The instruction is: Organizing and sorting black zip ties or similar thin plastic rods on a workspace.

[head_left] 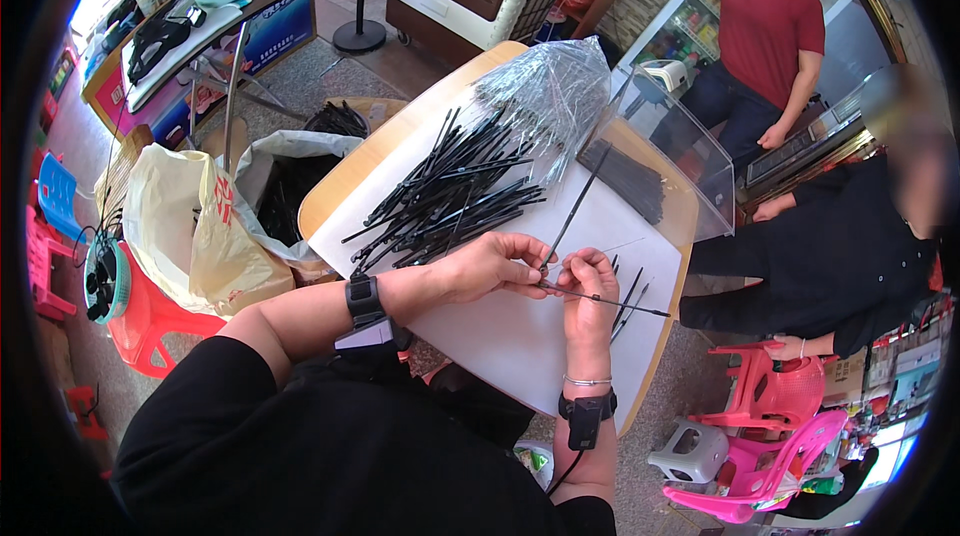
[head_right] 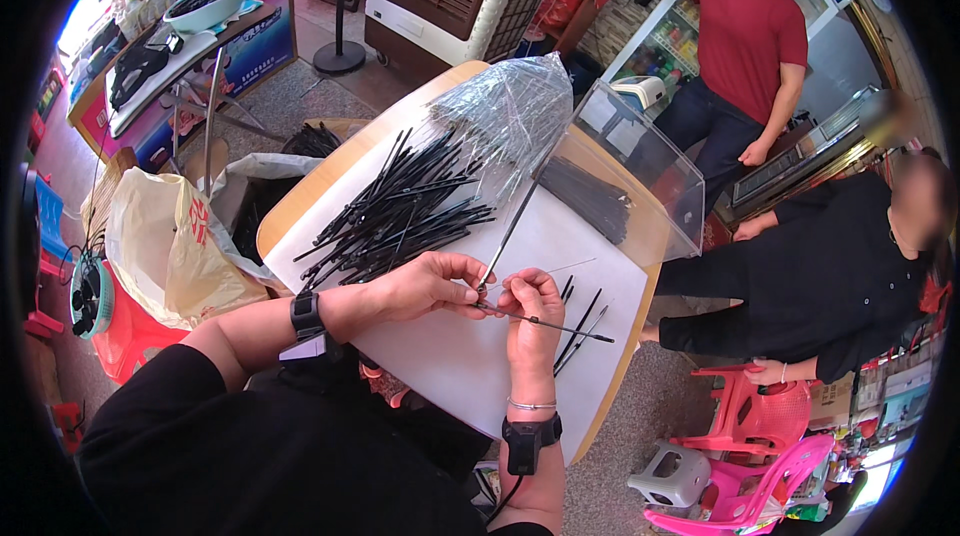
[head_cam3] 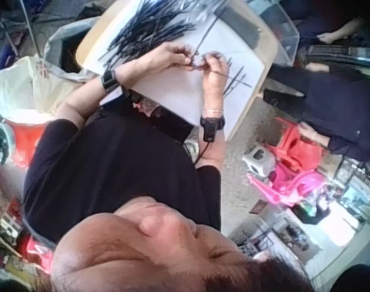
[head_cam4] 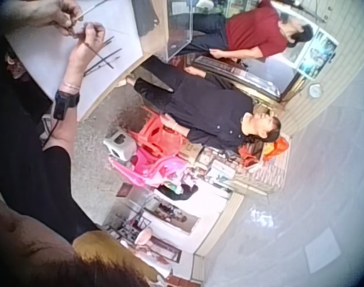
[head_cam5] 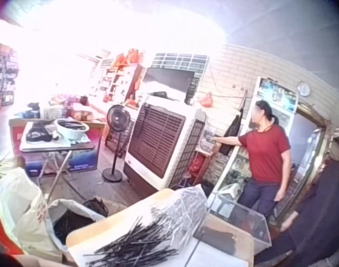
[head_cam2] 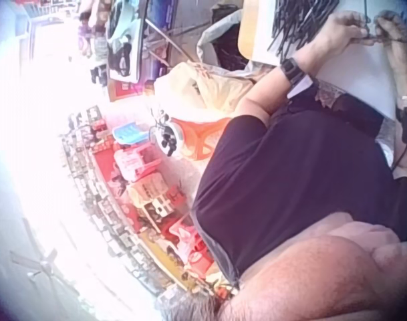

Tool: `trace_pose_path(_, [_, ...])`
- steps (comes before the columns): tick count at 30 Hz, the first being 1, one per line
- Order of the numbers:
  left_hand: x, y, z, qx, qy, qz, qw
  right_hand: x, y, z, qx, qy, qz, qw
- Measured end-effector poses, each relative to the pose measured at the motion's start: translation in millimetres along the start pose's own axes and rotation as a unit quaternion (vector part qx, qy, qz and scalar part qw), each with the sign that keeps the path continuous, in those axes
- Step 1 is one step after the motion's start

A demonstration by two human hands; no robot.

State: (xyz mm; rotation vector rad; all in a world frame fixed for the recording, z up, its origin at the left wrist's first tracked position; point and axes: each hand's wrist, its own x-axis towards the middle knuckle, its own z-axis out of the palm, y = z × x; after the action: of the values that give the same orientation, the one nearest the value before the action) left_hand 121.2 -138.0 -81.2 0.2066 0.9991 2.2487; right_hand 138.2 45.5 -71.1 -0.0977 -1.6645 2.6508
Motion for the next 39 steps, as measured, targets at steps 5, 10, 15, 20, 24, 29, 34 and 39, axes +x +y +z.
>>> trace_pose_path(5, [-2,0,-1,0.004,-0.009,-0.002,1.000,-1,-3,2,-0.005,0.023,0.009,1.000])
trace_pose_path(10, [-3,2,1,0.001,-0.007,-0.001,1.000,-3,-5,1,0.010,0.017,0.019,1.000])
trace_pose_path(15, [-2,0,1,0.002,-0.008,0.000,1.000,-4,-6,5,-0.006,0.013,0.033,0.999])
trace_pose_path(20, [-2,1,2,0.007,-0.005,-0.006,1.000,-3,-4,4,-0.002,0.018,0.052,0.998])
trace_pose_path(24, [-3,2,2,0.010,-0.011,-0.012,1.000,-1,-3,1,0.009,0.009,0.063,0.998])
trace_pose_path(29, [-5,5,6,0.037,-0.022,-0.015,0.999,1,1,-5,0.030,0.007,0.089,0.996])
trace_pose_path(34, [-7,5,6,0.043,-0.029,-0.015,0.999,1,-1,-5,0.045,0.005,0.106,0.993])
trace_pose_path(39, [-7,5,6,0.043,-0.032,-0.021,0.998,1,-1,-7,0.051,0.005,0.102,0.993])
